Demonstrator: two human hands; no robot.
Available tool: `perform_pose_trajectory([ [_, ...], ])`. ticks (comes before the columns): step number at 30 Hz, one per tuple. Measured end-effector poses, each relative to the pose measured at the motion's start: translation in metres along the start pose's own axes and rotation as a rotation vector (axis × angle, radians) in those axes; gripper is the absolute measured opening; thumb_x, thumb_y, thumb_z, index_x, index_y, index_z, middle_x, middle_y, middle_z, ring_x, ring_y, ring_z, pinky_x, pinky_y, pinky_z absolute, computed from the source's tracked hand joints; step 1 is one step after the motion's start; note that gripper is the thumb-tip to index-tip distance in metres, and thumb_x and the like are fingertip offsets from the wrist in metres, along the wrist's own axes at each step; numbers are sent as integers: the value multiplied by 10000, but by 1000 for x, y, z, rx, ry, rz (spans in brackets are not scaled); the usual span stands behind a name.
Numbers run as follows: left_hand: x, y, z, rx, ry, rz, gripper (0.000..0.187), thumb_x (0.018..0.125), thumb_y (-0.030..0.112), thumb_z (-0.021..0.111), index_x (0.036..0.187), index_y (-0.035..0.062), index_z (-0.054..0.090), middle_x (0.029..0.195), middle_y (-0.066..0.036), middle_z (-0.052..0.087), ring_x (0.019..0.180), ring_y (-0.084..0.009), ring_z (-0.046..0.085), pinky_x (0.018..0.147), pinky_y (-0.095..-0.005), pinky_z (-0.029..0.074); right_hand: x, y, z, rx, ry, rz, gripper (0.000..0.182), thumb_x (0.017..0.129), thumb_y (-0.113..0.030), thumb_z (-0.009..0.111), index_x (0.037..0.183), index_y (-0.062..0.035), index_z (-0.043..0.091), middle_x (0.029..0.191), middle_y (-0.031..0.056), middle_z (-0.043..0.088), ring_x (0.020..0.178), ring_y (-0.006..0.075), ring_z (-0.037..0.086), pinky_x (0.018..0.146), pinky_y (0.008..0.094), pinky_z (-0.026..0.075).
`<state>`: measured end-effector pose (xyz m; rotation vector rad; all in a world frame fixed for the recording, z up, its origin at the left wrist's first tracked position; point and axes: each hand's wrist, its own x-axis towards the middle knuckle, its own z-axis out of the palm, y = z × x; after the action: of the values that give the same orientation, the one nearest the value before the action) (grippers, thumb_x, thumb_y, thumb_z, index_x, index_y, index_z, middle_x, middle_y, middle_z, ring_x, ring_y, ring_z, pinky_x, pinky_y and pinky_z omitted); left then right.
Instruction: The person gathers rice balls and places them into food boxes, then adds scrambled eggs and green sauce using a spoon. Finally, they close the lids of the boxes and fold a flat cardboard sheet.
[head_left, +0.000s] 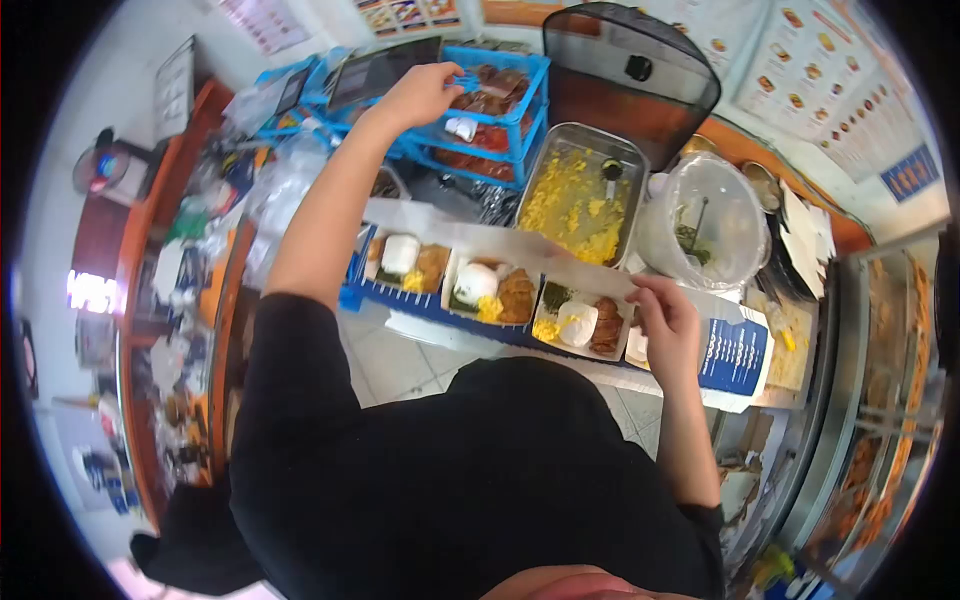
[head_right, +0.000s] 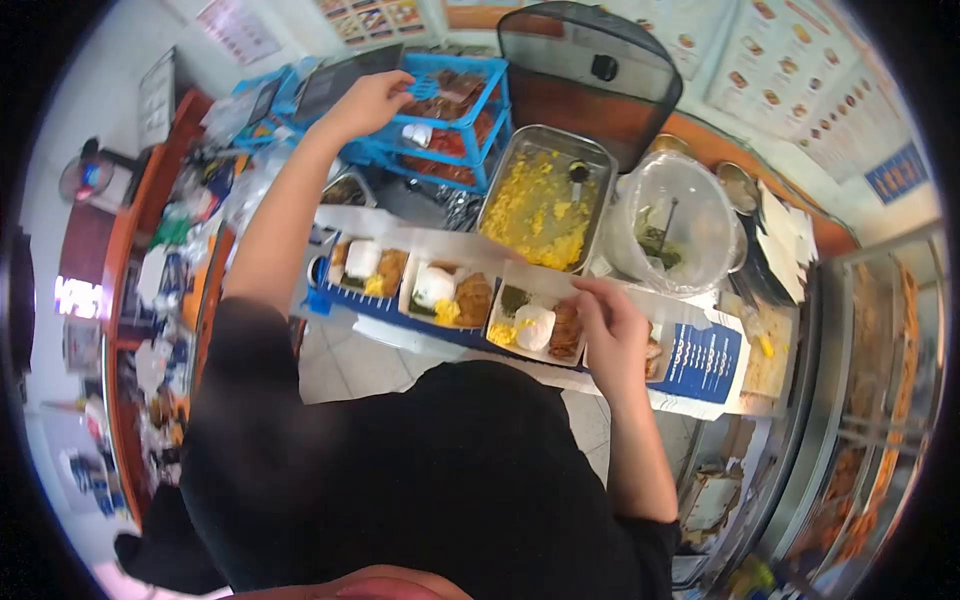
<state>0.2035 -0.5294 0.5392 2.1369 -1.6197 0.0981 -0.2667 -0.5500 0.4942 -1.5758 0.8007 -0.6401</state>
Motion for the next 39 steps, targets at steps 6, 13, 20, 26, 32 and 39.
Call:
perform_pose_trajectory([
  [6, 124, -66, 133, 182, -175, 49, 524, 825, 296, 709, 1205, -41, 582, 1103, -273, 668, 1033, -437, 644, 898, -494, 516, -73, 45, 13, 242, 529, 130, 144, 995, -85, 540, 1059, -1, 637, 808, 14, 598, 583, 45, 453, 526, 195, 343],
  [13, 145, -48, 87, 168, -183, -63, 315, 801, 168, 661, 1072, 10, 640, 1010, -262, 690, 987, -427, 665, 868, -507, 519, -153, 58, 34, 277, 881, 187, 144, 993, -105, 550, 1064, -12, 634, 807, 12, 598, 591, 44, 452, 520, 193, 330],
  [20, -12, 158, 9, -770, 260, 394, 173, 917, 11, 617, 1089, 14, 634, 1021, -95, 694, 935, -152, 672, 831, -306, 530, -125, 40, 49, 401, 667, 181, 375, 1037, -336, 495, 1306, -76, 524, 1106, 74, 621, 897, 143, 619, 670, 266, 500],
  [26, -162, 259, 87, -746, -410, 583, 186, 866, 18, 610, 1029, 38, 698, 936, -163, 690, 862, -306, 690, 762, -371, 543, -111, 41, 29, 1006, 466, 8, 518, 1025, -475, 457, 1377, -99, 409, 1151, 133, 586, 870, 228, 652, 577, 345, 564],
  [32, -136, 177, 49, -802, -36, 224, 139, 924, 52, 628, 1051, 40, 683, 992, -72, 699, 869, -174, 652, 791, -317, 522, -198, 38, -144, 759, 1064, 19, 135, 982, -224, 592, 988, -90, 603, 807, 14, 604, 678, 106, 558, 621, 258, 460],
  [39, -160, 202, -25, -163, 1053, 500, 171, 920, -73, 550, 1080, -21, 522, 1073, -141, 606, 889, -227, 622, 802, -305, 557, -207, -65, -209, -229, 1468, -1254, 222, 984, -256, 479, 1016, -55, 566, 955, 140, 620, 878, 253, 615, 738, 377, 519],
])
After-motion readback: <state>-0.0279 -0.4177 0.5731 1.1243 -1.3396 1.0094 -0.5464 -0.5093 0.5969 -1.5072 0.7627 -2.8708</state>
